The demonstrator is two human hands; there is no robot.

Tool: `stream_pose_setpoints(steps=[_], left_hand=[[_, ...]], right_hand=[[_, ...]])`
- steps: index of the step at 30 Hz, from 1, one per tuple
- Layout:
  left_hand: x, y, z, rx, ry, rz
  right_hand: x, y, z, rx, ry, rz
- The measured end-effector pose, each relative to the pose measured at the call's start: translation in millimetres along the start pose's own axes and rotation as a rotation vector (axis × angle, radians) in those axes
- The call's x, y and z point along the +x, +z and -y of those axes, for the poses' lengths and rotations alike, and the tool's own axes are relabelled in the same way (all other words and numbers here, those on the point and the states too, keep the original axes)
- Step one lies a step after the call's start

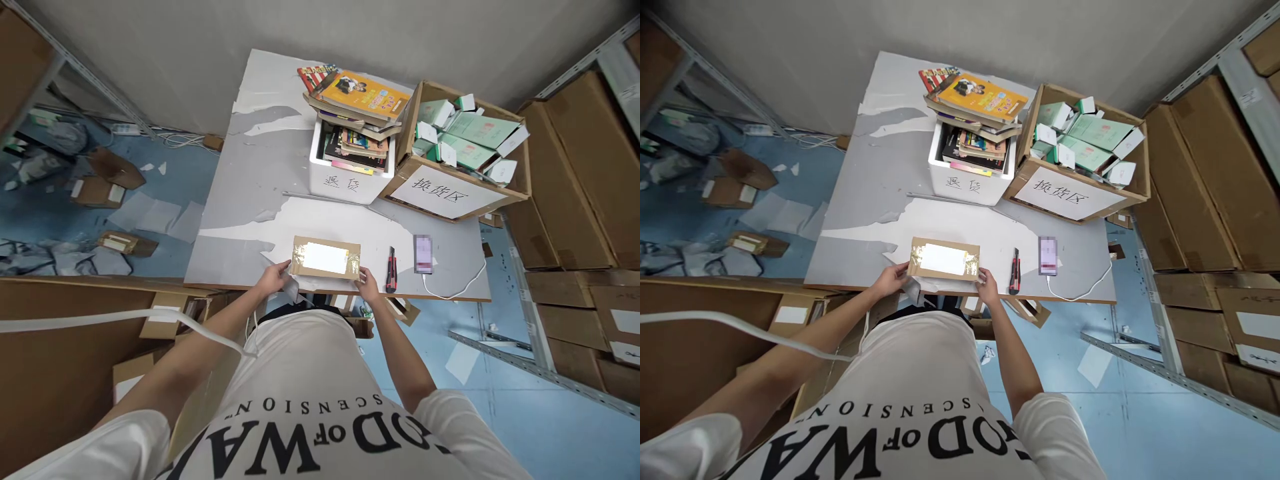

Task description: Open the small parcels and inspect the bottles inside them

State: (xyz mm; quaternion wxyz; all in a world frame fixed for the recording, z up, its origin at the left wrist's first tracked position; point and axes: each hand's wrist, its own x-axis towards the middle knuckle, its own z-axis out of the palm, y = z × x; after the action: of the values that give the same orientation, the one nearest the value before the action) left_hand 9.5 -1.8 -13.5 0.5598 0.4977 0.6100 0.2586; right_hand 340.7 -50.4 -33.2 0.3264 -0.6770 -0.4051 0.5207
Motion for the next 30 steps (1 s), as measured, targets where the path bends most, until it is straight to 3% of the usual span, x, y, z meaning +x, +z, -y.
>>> stream_pose_setpoints(steps=[10, 13, 15, 18, 21, 23, 27, 30], left_hand=[[1, 9, -1, 0.260, 0.091, 0.081], [3, 7, 2, 0.327, 0.101, 0.093], [4, 6, 3, 0.386, 0.118, 0.101], [-2, 7, -1, 0.481, 0.183, 0.078], [-21, 7, -14, 0.575, 0.333, -0.098], [-36, 7, -25, 0.651, 0.517, -0.167], [-46, 13, -41, 0.855, 0.887, 0.058], [-35, 22, -41, 0.973, 0.919, 0.143]], right_hand=[[2, 20, -4, -0.161, -0.051, 0.033], [3, -1, 0, -0.249, -0.084, -0.023], [5, -24, 2, -0.420, -0.022, -0.207], [11, -58, 3, -0.640, 0.192, -0.490], [19, -80, 2, -0.652, 0.311, -0.518], [24, -88, 4, -0.655, 0.324, -0.489], [31, -89, 32, -0.665, 0.185, -0.449], [27, -68, 78, -0.661, -0.090, -0.349]])
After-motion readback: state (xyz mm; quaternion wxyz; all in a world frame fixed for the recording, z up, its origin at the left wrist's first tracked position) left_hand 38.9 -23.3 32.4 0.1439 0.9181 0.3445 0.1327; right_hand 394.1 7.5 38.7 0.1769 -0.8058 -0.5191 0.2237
